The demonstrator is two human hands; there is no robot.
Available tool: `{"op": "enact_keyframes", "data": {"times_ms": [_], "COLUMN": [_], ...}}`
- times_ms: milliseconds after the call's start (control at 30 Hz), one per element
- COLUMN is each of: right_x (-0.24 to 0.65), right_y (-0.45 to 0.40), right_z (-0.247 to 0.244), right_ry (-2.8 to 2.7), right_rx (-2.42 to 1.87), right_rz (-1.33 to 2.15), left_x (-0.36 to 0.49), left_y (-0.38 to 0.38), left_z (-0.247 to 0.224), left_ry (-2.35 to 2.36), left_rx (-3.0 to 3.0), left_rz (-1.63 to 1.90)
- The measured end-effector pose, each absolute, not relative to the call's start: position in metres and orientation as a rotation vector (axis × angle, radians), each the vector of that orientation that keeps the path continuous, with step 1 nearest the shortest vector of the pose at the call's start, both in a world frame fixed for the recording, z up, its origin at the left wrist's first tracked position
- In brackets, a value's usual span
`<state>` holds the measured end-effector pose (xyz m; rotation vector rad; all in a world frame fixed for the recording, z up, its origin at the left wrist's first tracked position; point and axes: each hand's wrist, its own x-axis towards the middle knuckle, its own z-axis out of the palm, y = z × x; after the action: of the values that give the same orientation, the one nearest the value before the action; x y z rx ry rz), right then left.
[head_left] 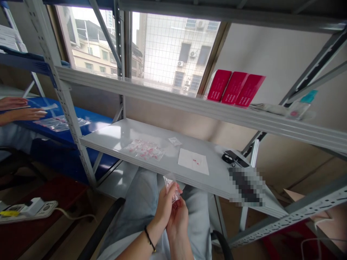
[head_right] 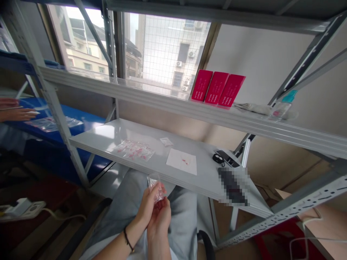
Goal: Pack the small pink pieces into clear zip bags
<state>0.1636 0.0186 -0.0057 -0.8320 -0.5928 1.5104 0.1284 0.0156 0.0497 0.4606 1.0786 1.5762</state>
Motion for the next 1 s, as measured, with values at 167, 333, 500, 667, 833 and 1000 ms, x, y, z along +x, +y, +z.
{"op": "enact_keyframes", "data": {"times_ms": [167,333,500,667,833,1000], "right_x": [0.168,0.206,0.246,0.267,0.268,0.266], "right_y": [0.039,0.093,0.17,0.229,0.247,0.246], "right_z": [0.034,0.104,0.149,0.15,0.133,0.121], "right_ry": [-0.329,-0.741,-1.487,-1.793,-2.039,-2.175], "right_rx": [-0.796,-0.785,-1.239,-1.402,-1.551,-1.609], "right_rz": [1.509,1.409,0.736,0.422,0.262,0.124], "left_x": [0.126,0.081,0.026,-0.012,-0.047,-0.046], "left_y": [0.034,0.115,0.22,0.258,0.235,0.175], "left_z": [0.086,0.152,0.186,0.18,0.177,0.163], "left_ry": [0.923,1.038,1.362,1.809,2.038,1.98], "left_rx": [0.487,0.858,1.008,1.28,1.679,2.019], "left_rz": [1.562,1.633,1.489,1.315,1.091,0.812]}}
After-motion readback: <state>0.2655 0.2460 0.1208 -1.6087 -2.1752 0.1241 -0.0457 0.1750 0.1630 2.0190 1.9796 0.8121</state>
